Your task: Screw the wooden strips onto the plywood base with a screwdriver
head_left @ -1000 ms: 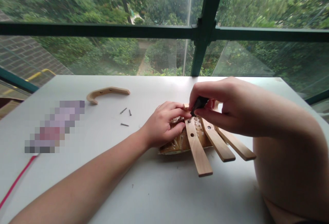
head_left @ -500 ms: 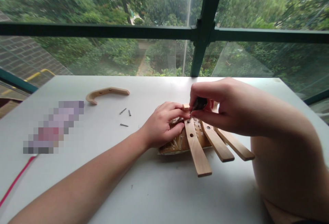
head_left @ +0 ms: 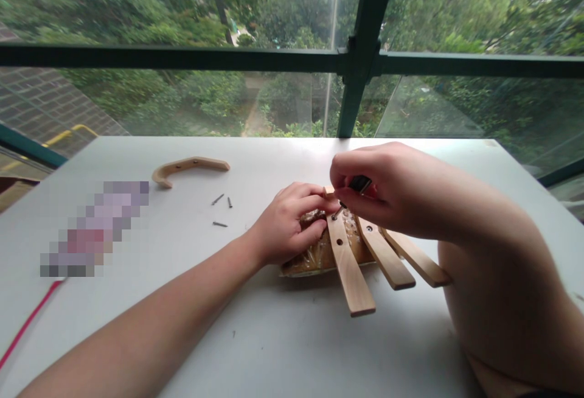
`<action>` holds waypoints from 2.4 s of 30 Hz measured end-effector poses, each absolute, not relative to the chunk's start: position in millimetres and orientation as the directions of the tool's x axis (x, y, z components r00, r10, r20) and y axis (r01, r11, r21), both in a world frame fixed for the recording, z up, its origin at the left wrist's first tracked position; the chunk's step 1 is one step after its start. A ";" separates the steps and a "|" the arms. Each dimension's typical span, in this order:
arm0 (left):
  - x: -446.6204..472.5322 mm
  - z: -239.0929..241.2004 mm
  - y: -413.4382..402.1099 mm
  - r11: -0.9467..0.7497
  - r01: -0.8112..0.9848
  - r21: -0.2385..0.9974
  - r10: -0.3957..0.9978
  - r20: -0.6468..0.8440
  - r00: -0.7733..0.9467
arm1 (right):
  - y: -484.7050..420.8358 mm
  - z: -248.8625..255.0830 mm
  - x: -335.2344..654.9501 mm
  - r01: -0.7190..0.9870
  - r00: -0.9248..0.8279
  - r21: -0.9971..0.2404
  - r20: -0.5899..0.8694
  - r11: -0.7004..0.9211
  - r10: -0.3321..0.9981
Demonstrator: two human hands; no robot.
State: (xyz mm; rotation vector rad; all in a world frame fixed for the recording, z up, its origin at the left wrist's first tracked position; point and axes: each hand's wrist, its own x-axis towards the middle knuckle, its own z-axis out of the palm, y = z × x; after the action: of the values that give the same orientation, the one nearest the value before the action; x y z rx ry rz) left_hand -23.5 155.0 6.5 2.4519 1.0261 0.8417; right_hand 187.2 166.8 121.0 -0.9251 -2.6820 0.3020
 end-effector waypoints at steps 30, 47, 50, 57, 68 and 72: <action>-23.6 6.2 155.6 -0.688 0.508 0.519 0.721 0.409 0.559 | 156.9 129.9 198.8 0.628 -0.737 -0.218 0.140 0.747 0.661; -22.6 6.4 155.7 -0.676 0.527 0.516 0.733 0.396 0.553 | 159.6 124.8 189.8 0.620 -0.733 -0.185 0.211 0.762 0.647; -22.8 5.9 155.7 -0.685 0.515 0.515 0.725 0.413 0.551 | 159.7 123.6 186.7 0.650 -0.707 -0.164 0.226 0.742 0.670; -23.2 5.5 155.8 -0.685 0.497 0.533 0.724 0.422 0.546 | 156.5 124.9 183.8 0.725 -0.642 -0.104 0.256 0.681 0.723; -24.4 5.0 155.1 -0.682 0.511 0.523 0.726 0.401 0.559 | 165.0 120.9 183.1 0.811 -0.551 -0.066 0.251 0.582 0.796; -23.7 6.1 154.7 -0.663 0.533 0.526 0.742 0.370 0.559 | 162.9 120.7 185.7 0.695 -0.671 -0.183 0.181 0.695 0.719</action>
State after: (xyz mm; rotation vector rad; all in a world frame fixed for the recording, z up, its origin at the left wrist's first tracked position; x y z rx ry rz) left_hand -23.7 154.7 6.1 2.4420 1.0422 0.8221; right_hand 185.7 162.9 120.7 -1.1316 -2.6666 0.1445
